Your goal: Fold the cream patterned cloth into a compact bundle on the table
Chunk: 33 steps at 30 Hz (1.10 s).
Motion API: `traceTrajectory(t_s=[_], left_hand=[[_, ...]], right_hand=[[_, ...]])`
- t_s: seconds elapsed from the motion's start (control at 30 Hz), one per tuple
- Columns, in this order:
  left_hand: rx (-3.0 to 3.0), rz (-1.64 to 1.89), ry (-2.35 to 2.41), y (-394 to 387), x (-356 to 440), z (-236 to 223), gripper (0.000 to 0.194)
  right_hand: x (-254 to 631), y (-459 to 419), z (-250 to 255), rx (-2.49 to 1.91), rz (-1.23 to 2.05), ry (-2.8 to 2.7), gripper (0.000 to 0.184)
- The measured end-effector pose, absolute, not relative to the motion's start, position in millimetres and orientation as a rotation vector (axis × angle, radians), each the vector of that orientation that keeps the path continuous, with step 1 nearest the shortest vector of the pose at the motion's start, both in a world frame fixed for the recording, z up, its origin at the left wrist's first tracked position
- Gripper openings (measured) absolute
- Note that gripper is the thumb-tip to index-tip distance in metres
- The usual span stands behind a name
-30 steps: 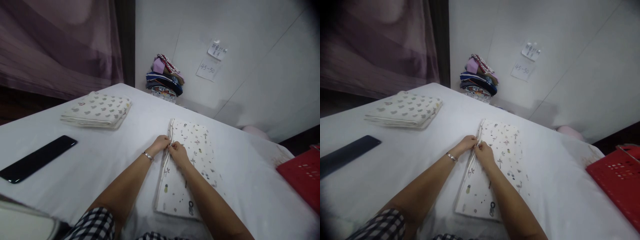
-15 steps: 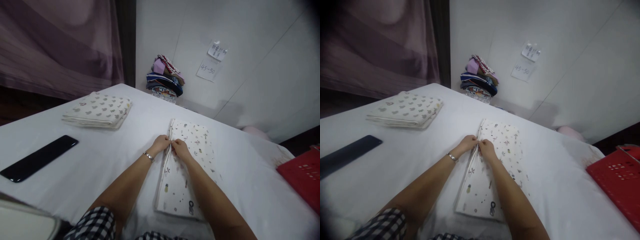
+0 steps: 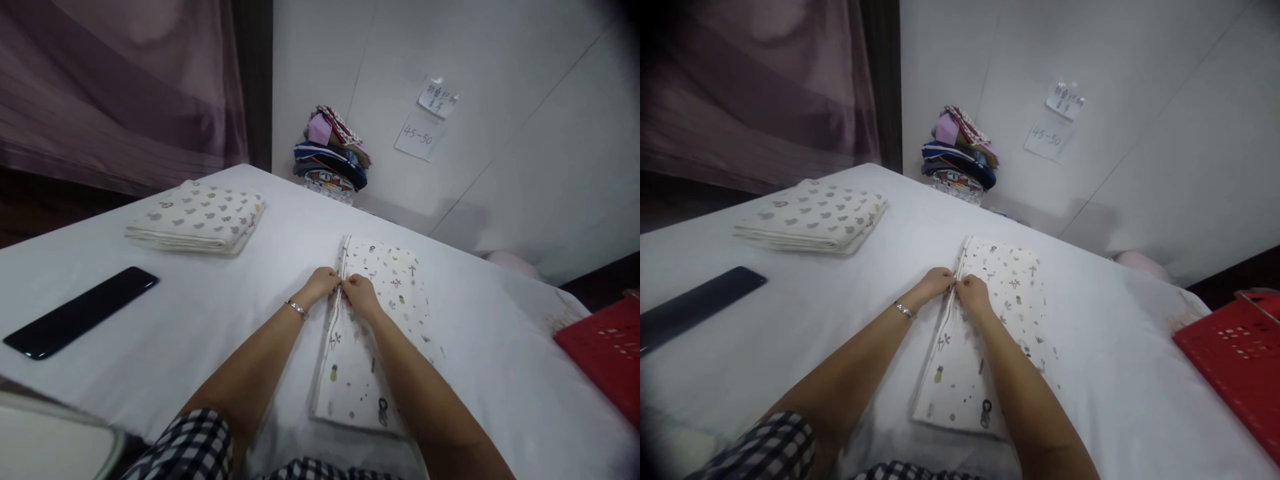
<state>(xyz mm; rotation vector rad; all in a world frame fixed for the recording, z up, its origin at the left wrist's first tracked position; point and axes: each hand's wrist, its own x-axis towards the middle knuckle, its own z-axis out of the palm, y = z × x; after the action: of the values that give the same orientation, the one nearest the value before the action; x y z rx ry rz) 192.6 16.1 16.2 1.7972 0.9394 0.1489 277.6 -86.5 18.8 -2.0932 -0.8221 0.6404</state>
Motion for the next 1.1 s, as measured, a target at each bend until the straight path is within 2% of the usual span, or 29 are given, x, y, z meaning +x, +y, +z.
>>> traceTrajectory(t_s=[0.2,0.4,0.73,0.93,1.1], left_hand=[[1.715,0.154,0.889,16.4,190.7,14.3,0.021],[1.674,0.174,0.849,17.1,189.7,9.7,0.023],[1.627,0.188,0.844,16.0,190.7,12.2,0.018],[1.614,0.189,0.811,16.9,189.2,10.9,0.033],[1.624,0.211,0.803,17.4,186.8,9.4,0.034]], right_hand=[[278.2,-86.3,18.6,-2.026,0.723,-0.817,0.014],[279.8,-92.7,19.4,-1.914,0.800,-0.766,0.016],[273.5,-87.3,16.0,-1.829,0.752,-0.725,0.020],[272.3,-88.3,17.1,-1.783,0.772,-0.743,0.020],[273.5,-94.1,21.0,-1.720,0.899,-0.786,0.015]])
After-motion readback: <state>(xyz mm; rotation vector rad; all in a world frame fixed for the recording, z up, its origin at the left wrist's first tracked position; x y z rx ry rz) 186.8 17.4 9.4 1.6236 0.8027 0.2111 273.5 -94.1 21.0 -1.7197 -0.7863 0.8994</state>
